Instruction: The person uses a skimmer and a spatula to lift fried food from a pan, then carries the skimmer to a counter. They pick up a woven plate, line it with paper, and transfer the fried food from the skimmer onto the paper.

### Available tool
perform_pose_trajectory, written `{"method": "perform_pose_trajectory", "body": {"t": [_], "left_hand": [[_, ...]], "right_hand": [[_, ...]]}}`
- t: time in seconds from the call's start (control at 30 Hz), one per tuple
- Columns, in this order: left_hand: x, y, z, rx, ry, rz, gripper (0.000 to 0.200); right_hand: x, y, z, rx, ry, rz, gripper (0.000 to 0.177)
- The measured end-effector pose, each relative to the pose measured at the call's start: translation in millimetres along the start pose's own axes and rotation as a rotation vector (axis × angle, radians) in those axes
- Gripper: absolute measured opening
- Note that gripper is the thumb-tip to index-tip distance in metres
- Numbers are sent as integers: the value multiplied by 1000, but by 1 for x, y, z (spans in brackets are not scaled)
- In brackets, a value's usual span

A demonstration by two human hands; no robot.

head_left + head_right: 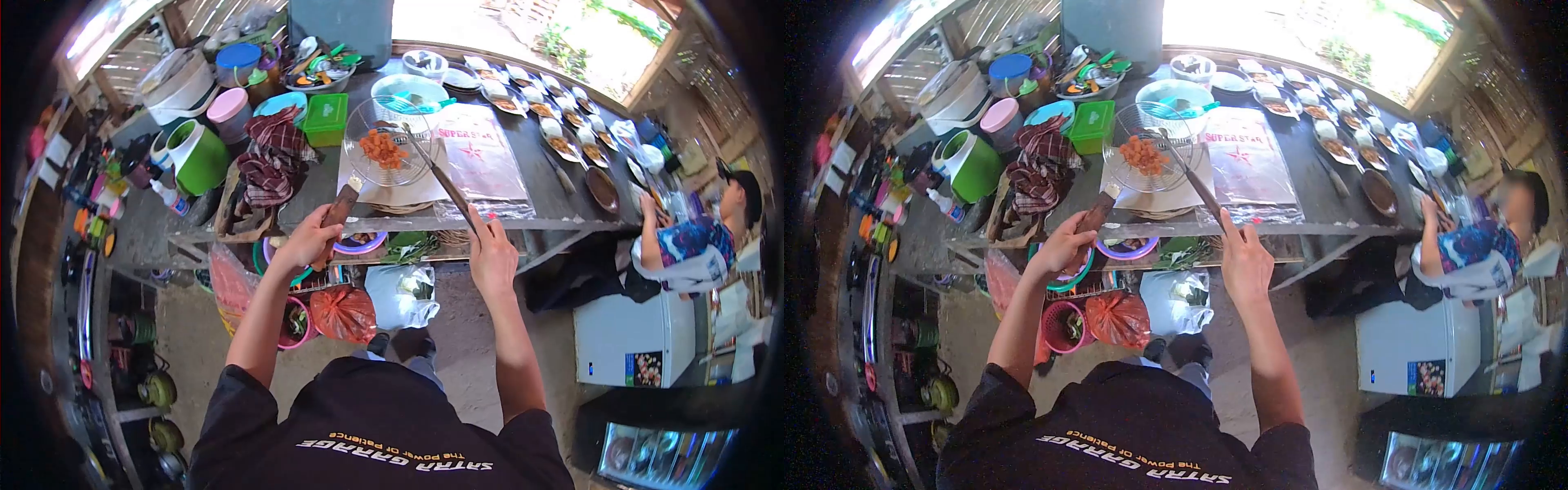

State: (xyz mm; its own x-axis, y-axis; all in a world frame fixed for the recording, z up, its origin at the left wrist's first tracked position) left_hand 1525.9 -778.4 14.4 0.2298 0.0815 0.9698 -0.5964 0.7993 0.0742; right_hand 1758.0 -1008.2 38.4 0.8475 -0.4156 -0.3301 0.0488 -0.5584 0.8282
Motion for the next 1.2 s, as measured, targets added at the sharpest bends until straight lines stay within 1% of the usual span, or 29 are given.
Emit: {"method": "perform_pose_trajectory", "body": {"t": [0.13,0.2,0.23,0.33,0.53,0.7,0.8,0.97,1.1,1.2], "left_hand": [[-4,-6,-2,71,-21,-89,43],[-5,-13,0,111,23,-64,44],[-8,-14,-1,125,35,-62,45],[-6,-23,0,175,51,-75,44],[-2,-37,7,289,50,-58,45],[1,-43,11,345,61,-142,49],[-1,-42,12,300,90,-103,53],[0,-40,10,314,97,-133,54],[-5,-34,8,336,62,-203,54],[-15,-28,7,363,84,-144,54]], "right_hand": [[29,-2,-15,-44,84,9,49],[43,1,-19,-68,110,-1,48],[51,3,-21,-55,149,-7,43],[72,6,-24,-73,196,-49,41],[100,16,-28,-125,200,-141,46],[101,4,-38,-91,204,-176,45],[95,-1,-41,-78,224,-134,43],[98,1,-35,-70,231,-93,43],[108,10,-27,-119,197,-98,44],[111,9,-25,-112,188,-131,44]]}}
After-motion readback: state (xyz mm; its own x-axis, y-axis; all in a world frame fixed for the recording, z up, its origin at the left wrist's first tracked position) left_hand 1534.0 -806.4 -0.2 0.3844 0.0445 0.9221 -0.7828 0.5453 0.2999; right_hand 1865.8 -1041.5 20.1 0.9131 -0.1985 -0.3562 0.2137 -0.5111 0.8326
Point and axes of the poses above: each hand's wrist, its own z-axis away from the middle knuckle, its own y-axis out of the back of the hand, x = y × z, the point moved 2 cm from there along -z, towards the middle knuckle, and after that the axes turned 1 degree about -z, right-handed, at the moved point
